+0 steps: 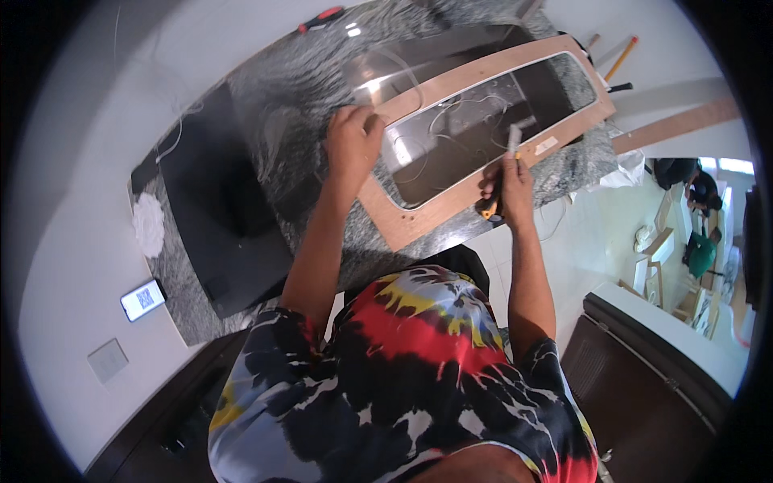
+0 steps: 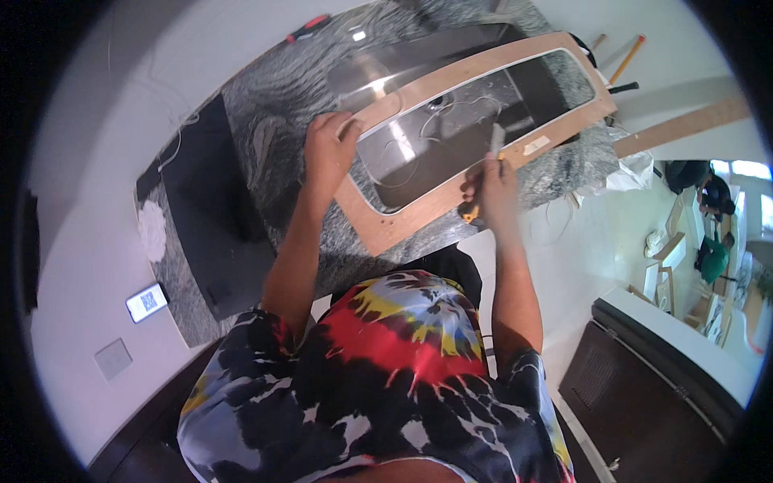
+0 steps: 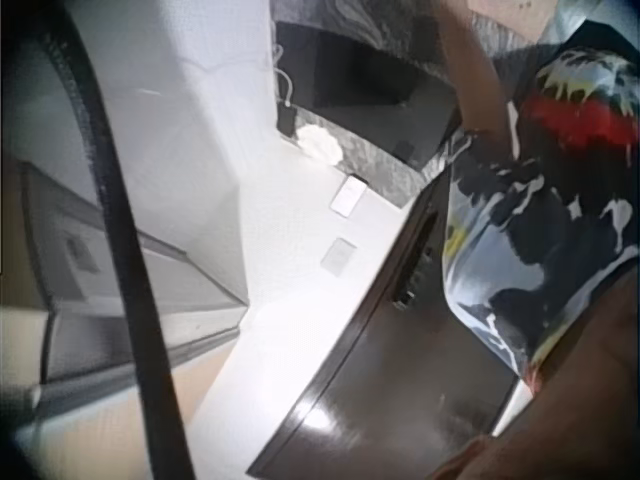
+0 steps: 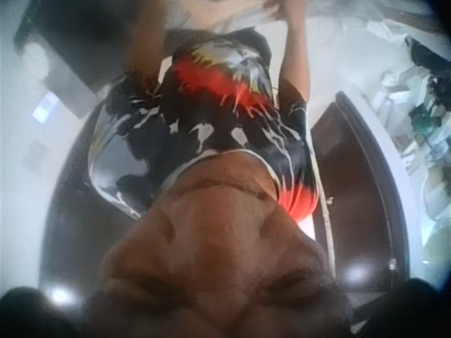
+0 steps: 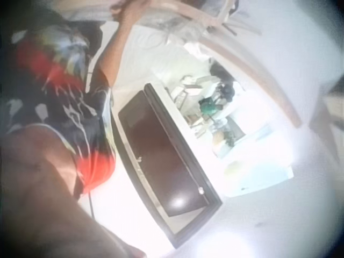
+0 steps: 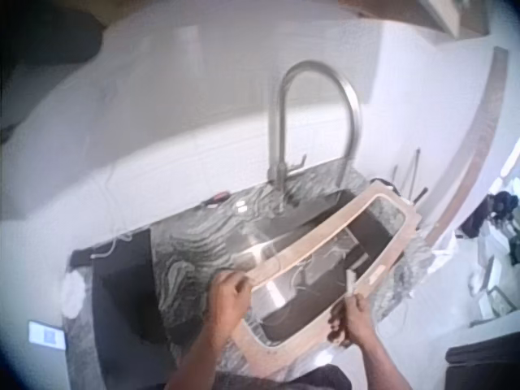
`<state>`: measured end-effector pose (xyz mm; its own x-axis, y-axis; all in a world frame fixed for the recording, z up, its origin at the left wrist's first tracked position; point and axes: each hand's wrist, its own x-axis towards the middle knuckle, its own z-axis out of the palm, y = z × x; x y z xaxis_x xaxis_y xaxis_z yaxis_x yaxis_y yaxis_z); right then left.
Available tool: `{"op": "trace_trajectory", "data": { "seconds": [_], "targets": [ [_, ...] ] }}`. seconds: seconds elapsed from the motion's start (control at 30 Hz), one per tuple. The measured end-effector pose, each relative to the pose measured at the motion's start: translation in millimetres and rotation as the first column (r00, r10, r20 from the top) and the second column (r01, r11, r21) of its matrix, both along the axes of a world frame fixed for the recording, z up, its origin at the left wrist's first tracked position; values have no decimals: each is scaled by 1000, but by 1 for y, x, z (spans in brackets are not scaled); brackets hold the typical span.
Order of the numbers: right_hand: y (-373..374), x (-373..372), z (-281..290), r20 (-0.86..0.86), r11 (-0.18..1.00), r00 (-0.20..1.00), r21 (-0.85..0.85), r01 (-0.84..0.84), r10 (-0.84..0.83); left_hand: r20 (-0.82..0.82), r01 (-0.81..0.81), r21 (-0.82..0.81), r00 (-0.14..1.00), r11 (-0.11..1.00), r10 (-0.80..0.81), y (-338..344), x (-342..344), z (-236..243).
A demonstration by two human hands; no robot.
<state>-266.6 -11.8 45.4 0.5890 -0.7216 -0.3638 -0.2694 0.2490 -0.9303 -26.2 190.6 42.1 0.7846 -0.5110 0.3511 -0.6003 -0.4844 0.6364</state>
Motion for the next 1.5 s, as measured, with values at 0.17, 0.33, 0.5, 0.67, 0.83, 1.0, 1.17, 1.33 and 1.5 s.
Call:
{"op": "trace_trajectory", "data": {
  "seconds": [0.17,0.33,0.5,0.67,0.83,1.0,1.17,1.33,1.5],
  "targets": [
    [13,3,-2,101,990,985,-33,140,-136,15,-35,121,999,992,34,37,-33,-15],
    [17,16,6,28,981,985,-86,174,-173,-5,-58,113,998,992,59,14,-21,-29],
    [1,40,-17,-140,972,976,-190,136,-164,55,99,72,993,992,-103,-9,52,-38],
    [7,80,-3,-53,967,979,-171,186,-198,242,142,196,952,970,-188,-43,120,-38],
    [6,80,16,87,981,978,48,188,-192,78,243,229,961,943,-267,-65,120,-23],
    [6,110,32,180,956,961,243,163,-210,199,240,258,935,936,-294,-82,112,3],
    [-2,160,15,281,888,897,410,210,-342,62,329,275,932,903,-358,-143,96,35],
    [12,189,-7,244,874,888,401,273,-390,-103,357,507,929,785,-356,-196,98,32],
    [25,195,-13,126,950,948,151,274,-293,-209,512,306,858,803,-468,-193,126,-4]
  ]
}}
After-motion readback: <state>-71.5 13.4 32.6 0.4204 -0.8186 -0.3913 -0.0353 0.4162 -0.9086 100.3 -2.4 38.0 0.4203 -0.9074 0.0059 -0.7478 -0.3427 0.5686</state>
